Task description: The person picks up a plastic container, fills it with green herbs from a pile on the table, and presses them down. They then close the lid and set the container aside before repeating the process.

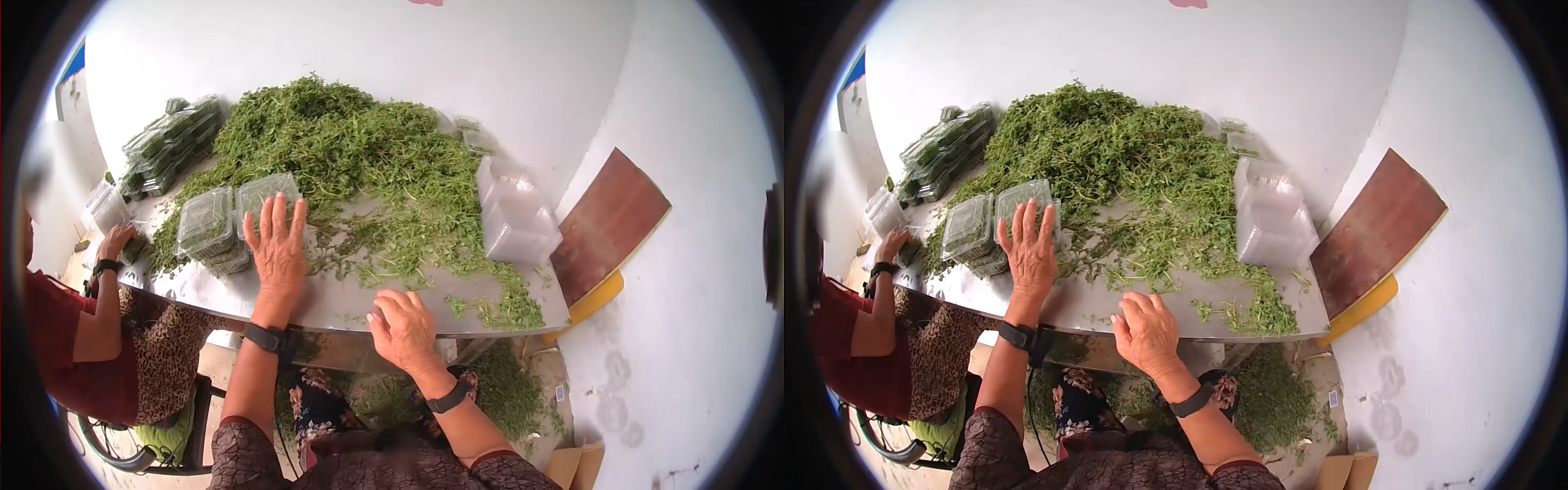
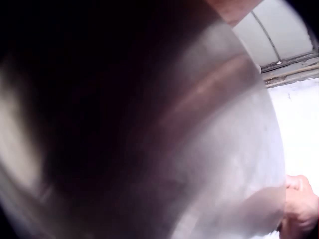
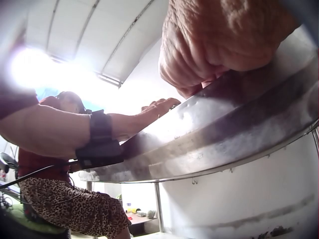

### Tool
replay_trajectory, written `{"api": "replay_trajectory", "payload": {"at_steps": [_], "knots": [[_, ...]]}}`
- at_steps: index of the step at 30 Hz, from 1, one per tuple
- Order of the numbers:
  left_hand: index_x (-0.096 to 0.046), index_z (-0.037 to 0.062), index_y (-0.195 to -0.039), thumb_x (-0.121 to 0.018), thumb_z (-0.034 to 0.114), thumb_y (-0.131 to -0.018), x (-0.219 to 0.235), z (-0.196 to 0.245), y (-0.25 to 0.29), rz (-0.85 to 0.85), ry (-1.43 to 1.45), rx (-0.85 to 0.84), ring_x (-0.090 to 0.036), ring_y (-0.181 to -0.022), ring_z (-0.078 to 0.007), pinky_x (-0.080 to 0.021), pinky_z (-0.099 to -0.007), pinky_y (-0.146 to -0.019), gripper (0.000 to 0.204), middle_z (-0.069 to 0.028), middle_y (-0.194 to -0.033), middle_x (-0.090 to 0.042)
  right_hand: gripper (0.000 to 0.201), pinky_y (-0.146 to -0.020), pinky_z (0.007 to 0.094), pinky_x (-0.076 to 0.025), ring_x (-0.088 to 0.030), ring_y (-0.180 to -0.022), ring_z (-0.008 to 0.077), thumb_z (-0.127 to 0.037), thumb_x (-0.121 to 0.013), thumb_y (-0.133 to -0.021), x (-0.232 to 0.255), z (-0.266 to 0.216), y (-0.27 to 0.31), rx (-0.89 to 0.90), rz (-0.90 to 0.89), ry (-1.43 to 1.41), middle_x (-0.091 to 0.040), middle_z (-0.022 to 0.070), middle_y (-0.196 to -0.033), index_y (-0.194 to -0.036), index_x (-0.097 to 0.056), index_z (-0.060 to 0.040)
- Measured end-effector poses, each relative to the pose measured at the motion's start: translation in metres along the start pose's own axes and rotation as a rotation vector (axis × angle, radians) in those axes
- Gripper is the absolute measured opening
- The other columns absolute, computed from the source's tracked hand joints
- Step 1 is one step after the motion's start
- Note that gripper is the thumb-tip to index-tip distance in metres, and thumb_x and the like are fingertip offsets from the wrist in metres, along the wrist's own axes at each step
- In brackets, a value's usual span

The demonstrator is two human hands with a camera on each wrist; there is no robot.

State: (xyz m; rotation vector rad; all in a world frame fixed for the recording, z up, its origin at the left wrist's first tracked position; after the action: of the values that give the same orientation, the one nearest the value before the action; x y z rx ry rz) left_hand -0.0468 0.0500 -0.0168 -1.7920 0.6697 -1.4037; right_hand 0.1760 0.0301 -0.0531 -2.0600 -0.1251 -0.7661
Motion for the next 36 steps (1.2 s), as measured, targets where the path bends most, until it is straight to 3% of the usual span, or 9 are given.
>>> {"api": "replay_trajectory", "payload": {"at_steps": [2,4,10,12,16,18,21,24,36], "knots": [[-0.041,0.0197,-0.138,-0.067,-0.001,-0.072,-0.005,-0.003,-0.001,0.005,0.007,-0.018,-0.031,-0.134,-0.0281,-0.010,-0.0500,-0.114,0.074,-0.0085,-0.143,-0.037,0.021,-0.073,0.0381,-0.049,-0.058,-0.085,0.0293,-0.009,-0.069,-0.071,-0.001,0.000,0.000,-0.010,0.000,-0.019,-0.064,0.0081,-0.099,-0.091,-0.061,-0.0044],[-0.045,0.0173,-0.135,-0.053,-0.010,-0.068,-0.005,-0.007,-0.002,0.046,0.029,-0.020,-0.034,-0.133,-0.0282,-0.010,-0.0515,-0.113,0.072,-0.0105,-0.140,-0.041,0.021,-0.073,0.0376,-0.049,-0.058,-0.085,0.0290,-0.009,-0.069,-0.071,-0.001,0.001,0.000,0.002,0.017,-0.005,-0.064,0.0081,-0.099,-0.090,-0.061,-0.0043],[-0.045,0.0167,-0.136,-0.058,-0.006,-0.072,0.009,-0.010,-0.007,-0.024,0.016,0.016,-0.025,-0.139,-0.0296,-0.007,-0.0522,-0.114,0.069,-0.0120,-0.148,-0.033,0.022,-0.072,0.0375,-0.049,-0.057,-0.085,0.0287,-0.009,-0.070,-0.071,-0.002,0.002,0.000,0.008,0.018,-0.017,-0.064,0.0082,-0.099,-0.090,-0.061,-0.0040],[-0.044,0.0141,-0.136,-0.069,-0.002,-0.069,0.026,-0.001,-0.007,0.023,0.178,0.020,-0.023,-0.140,-0.0306,-0.015,-0.0508,-0.113,0.074,-0.0135,-0.150,-0.028,0.023,-0.072,0.0374,-0.049,-0.057,-0.084,0.0286,-0.009,-0.070,-0.070,-0.002,0.002,0.000,0.007,0.016,-0.013,-0.063,0.0078,-0.099,-0.090,-0.061,-0.0041],[-0.047,0.0101,-0.133,-0.070,0.000,-0.070,0.035,0.014,0.012,0.061,0.420,-0.109,-0.033,-0.135,-0.0336,-0.029,-0.0466,-0.109,0.068,-0.0154,-0.147,-0.033,0.024,-0.072,0.0376,-0.049,-0.057,-0.084,0.0285,-0.009,-0.070,-0.070,-0.003,0.001,-0.002,0.006,0.006,-0.013,-0.063,0.0073,-0.098,-0.090,-0.061,-0.0043],[-0.051,0.0069,-0.128,-0.068,0.001,-0.072,0.037,0.027,0.025,-0.091,0.636,-0.176,-0.042,-0.127,-0.0368,-0.040,-0.0428,-0.101,0.058,-0.0162,-0.143,-0.038,0.023,-0.072,0.0380,-0.049,-0.057,-0.084,0.0287,-0.009,-0.070,-0.069,-0.003,0.001,-0.001,-0.019,-0.011,0.014,-0.063,0.0071,-0.097,-0.090,-0.061,-0.0042],[-0.054,0.0016,-0.118,-0.067,0.004,-0.074,0.022,0.036,0.039,-0.140,0.761,-0.125,-0.047,-0.118,-0.0418,-0.043,-0.0439,-0.097,0.046,-0.0217,-0.137,-0.043,0.022,-0.073,0.0382,-0.049,-0.057,-0.084,0.0289,-0.008,-0.069,-0.069,0.000,-0.002,-0.003,-0.012,0.001,0.016,-0.064,0.0071,-0.098,-0.089,-0.061,-0.0042],[-0.053,-0.0005,-0.116,-0.066,0.004,-0.074,0.017,0.037,0.042,-0.169,0.766,-0.008,-0.046,-0.118,-0.0438,-0.042,-0.0451,-0.097,0.045,-0.0249,-0.135,-0.043,0.022,-0.073,0.0383,-0.049,-0.057,-0.084,0.0293,-0.008,-0.069,-0.069,-0.002,-0.001,-0.002,-0.001,0.005,0.023,-0.064,0.0074,-0.099,-0.089,-0.062,-0.0041],[-0.056,-0.0043,-0.105,-0.067,0.009,-0.075,0.014,0.040,0.044,-0.204,0.768,0.009,-0.049,-0.114,-0.0413,-0.043,-0.0432,-0.095,0.035,-0.0219,-0.114,-0.057,0.020,-0.076,0.0391,-0.048,-0.056,-0.086,0.0302,-0.009,-0.068,-0.072,-0.005,0.000,-0.002,0.000,-0.006,0.044,-0.063,0.0094,-0.099,-0.090,-0.060,-0.0026]]}}
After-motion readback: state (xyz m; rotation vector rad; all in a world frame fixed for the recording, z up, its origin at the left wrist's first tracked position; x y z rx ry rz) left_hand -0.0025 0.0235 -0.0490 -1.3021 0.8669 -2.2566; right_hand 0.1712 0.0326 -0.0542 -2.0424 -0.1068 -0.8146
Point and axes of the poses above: each hand's wrist, its own y-axis away from the middle knuckle, its own x-axis out of the back of the hand, z = x × y, the point moved 2 cm from there along -y, towards the middle knuckle
